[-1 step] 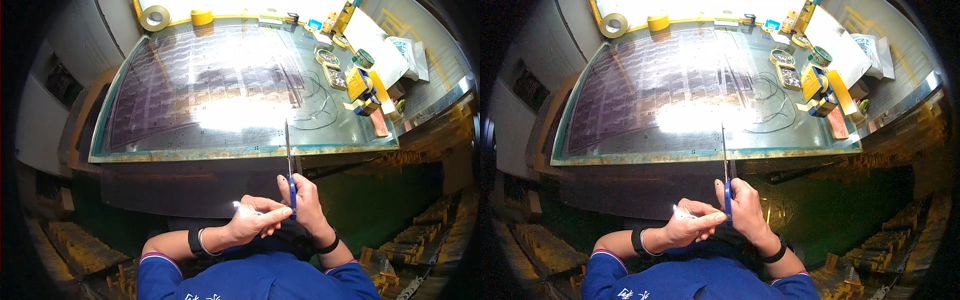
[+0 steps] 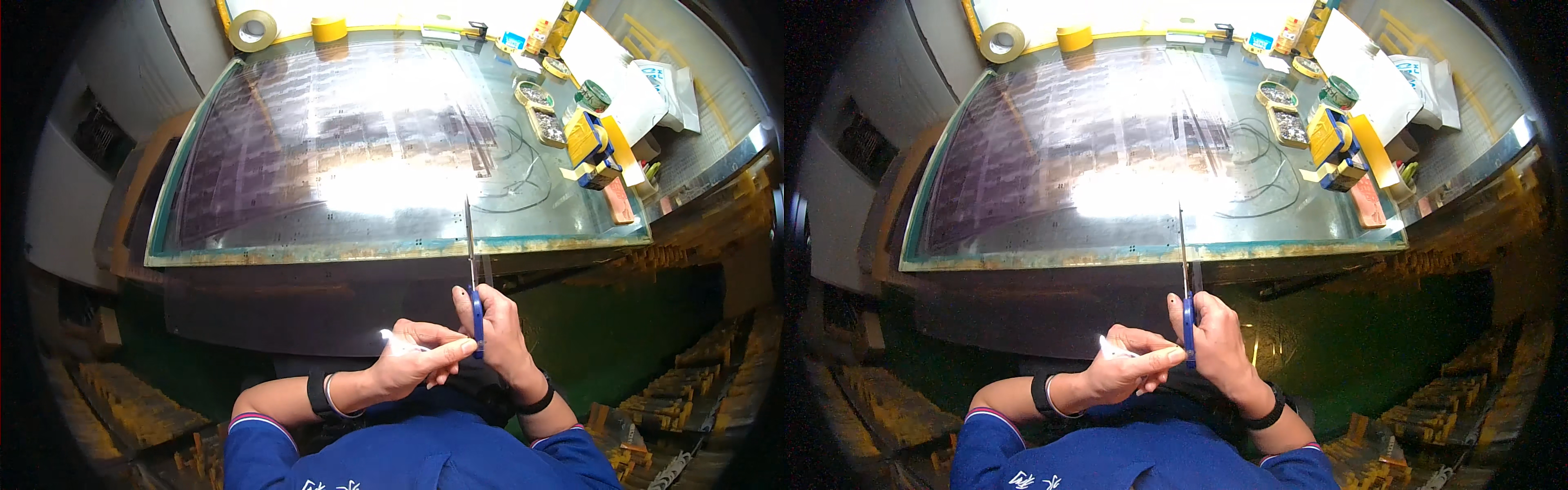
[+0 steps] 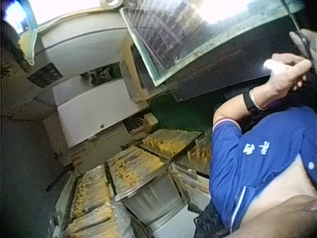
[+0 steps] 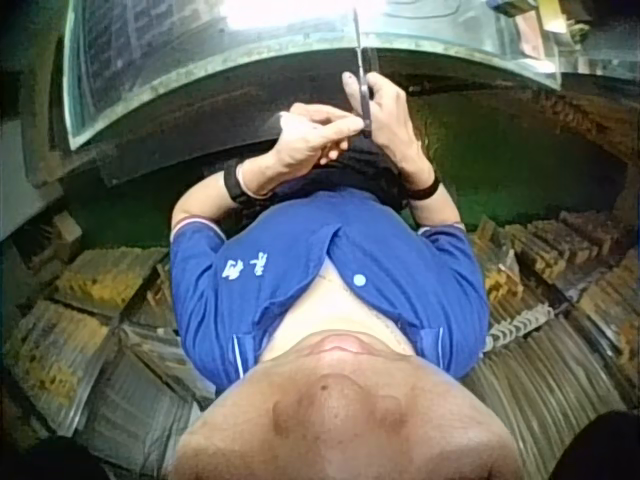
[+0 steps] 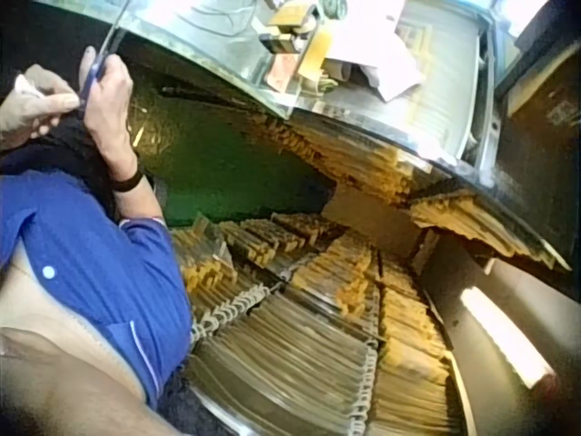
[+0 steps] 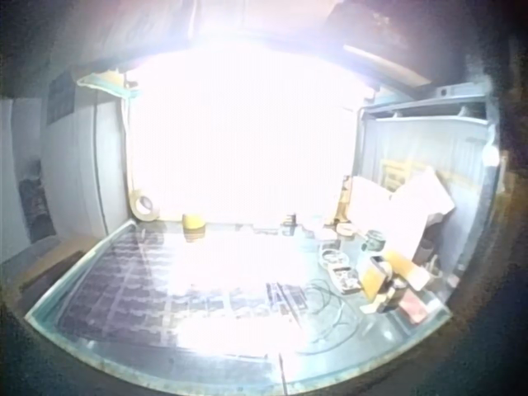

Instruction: Cutting a patterned film or stencil sheet using scissors on a light table workstation.

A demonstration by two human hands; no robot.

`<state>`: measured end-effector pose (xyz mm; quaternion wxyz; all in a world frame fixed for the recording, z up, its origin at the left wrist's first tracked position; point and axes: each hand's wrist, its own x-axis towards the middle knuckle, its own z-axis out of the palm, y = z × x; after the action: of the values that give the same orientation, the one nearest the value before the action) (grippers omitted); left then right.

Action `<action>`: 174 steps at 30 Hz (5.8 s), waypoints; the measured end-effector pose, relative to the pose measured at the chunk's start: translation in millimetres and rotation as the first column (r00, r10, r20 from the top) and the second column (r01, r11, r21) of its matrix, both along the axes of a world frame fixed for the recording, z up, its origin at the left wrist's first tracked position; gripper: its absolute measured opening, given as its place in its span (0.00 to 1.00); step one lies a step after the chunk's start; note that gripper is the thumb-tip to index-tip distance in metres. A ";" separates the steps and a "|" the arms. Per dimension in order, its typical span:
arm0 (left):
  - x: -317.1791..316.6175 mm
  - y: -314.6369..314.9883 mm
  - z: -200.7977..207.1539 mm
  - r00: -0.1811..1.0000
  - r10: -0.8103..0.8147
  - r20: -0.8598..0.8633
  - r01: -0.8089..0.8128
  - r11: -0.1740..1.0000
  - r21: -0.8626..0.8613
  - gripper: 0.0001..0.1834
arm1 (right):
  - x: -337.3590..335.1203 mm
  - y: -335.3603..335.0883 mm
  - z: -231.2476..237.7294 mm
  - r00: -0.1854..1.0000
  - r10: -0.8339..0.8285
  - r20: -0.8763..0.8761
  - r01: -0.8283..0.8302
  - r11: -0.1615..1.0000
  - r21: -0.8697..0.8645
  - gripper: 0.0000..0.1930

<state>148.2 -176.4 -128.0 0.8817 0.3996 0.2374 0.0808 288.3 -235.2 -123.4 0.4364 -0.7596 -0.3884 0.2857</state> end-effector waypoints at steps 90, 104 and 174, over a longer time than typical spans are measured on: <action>17.7 25.2 -27.9 0.987 0.155 0.042 -0.157 0.987 0.034 0.14 | 9.5 -62.9 -12.3 0.627 0.302 -0.718 -0.170 0.953 0.253 0.20; 37.3 32.5 -32.6 0.915 0.375 0.152 -0.395 0.908 0.139 0.12 | 11.7 -73.4 -14.7 0.073 0.293 -0.953 -0.318 0.913 0.256 0.36; 13.9 5.9 -30.7 0.947 0.299 0.121 -0.316 0.786 0.531 0.09 | -8.0 -43.5 16.3 0.798 0.050 -0.601 -0.164 0.977 -0.135 0.15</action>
<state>162.2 -170.5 -158.7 0.7104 0.5876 0.2531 0.2933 280.2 -278.7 -107.1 0.4485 -0.6451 -0.2472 0.5671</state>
